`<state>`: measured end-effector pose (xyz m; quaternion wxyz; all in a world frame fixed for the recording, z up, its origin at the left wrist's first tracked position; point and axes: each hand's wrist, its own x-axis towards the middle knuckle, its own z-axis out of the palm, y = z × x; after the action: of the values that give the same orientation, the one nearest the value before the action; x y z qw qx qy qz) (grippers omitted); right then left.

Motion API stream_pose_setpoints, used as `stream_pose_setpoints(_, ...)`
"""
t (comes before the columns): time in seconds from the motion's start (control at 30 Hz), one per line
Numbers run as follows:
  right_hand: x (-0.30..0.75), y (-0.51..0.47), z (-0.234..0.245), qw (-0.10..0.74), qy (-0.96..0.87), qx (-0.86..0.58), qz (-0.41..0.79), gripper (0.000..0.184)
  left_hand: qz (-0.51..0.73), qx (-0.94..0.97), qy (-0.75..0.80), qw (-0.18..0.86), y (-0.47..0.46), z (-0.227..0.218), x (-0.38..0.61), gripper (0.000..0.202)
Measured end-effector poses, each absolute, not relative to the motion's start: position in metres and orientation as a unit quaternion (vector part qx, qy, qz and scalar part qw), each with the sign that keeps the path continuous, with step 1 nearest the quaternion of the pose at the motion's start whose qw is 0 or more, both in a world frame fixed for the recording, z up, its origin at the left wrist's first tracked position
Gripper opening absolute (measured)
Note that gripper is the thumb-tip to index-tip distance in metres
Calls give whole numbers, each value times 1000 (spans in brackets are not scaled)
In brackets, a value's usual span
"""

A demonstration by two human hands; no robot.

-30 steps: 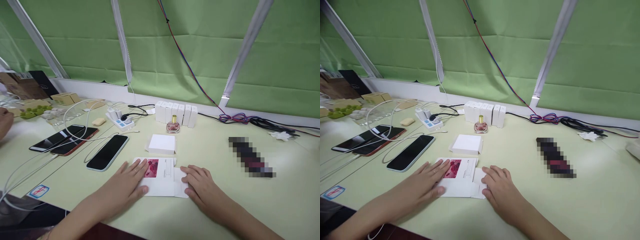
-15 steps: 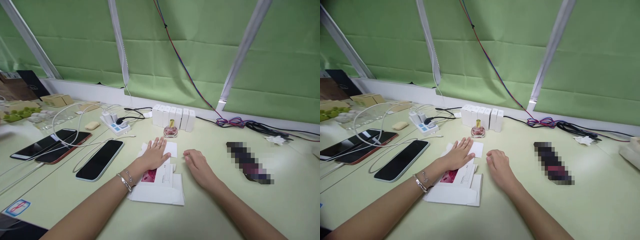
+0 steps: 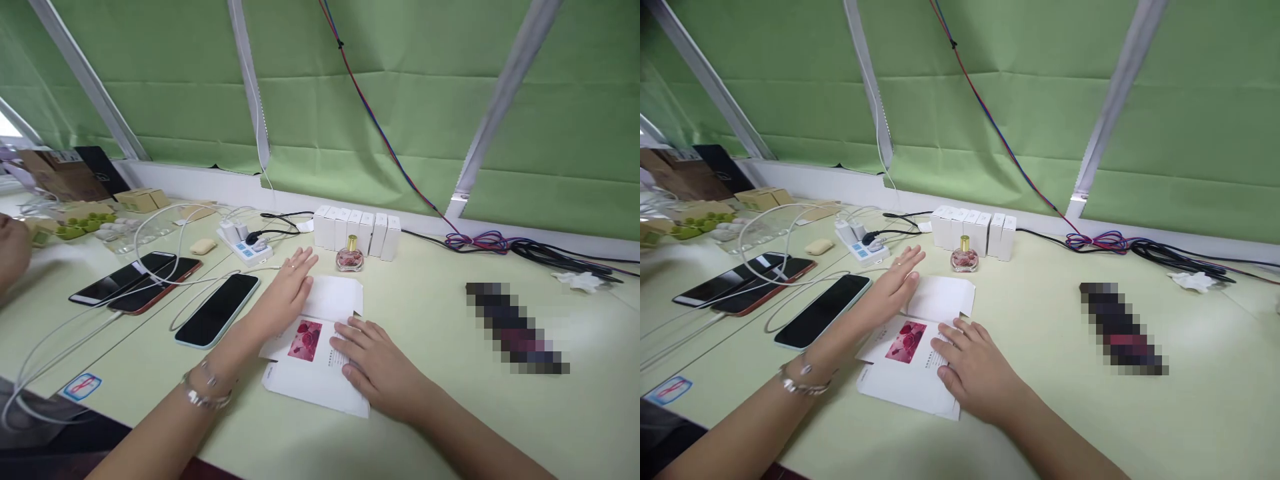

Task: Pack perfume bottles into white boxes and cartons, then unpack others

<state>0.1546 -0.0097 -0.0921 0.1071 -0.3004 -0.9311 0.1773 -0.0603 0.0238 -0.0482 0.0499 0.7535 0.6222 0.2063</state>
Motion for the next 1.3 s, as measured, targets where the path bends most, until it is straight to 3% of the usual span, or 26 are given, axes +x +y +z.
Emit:
stream_pose_setpoints(0.2, 156, -9, -91, 55, -929, -306, 200, 45, 93, 809, 578, 52, -54, -54, -70, 44)
stream_pose_setpoints(0.47, 172, -13, -93, 0, -936, -299, 184, 51, 41, 816, 576, 4, -100, -101, -81, 56)
stream_pose_setpoints(1.1, 182, -23, -98, 34, -937, -313, 151, 52, 48, 816, 575, -29, -111, -107, -85, 60)
stream_pose_setpoints(1.3, 175, -24, -97, 41, -927, -336, 164, 51, 4, 793, 609, 34, -91, -74, -71, 47)
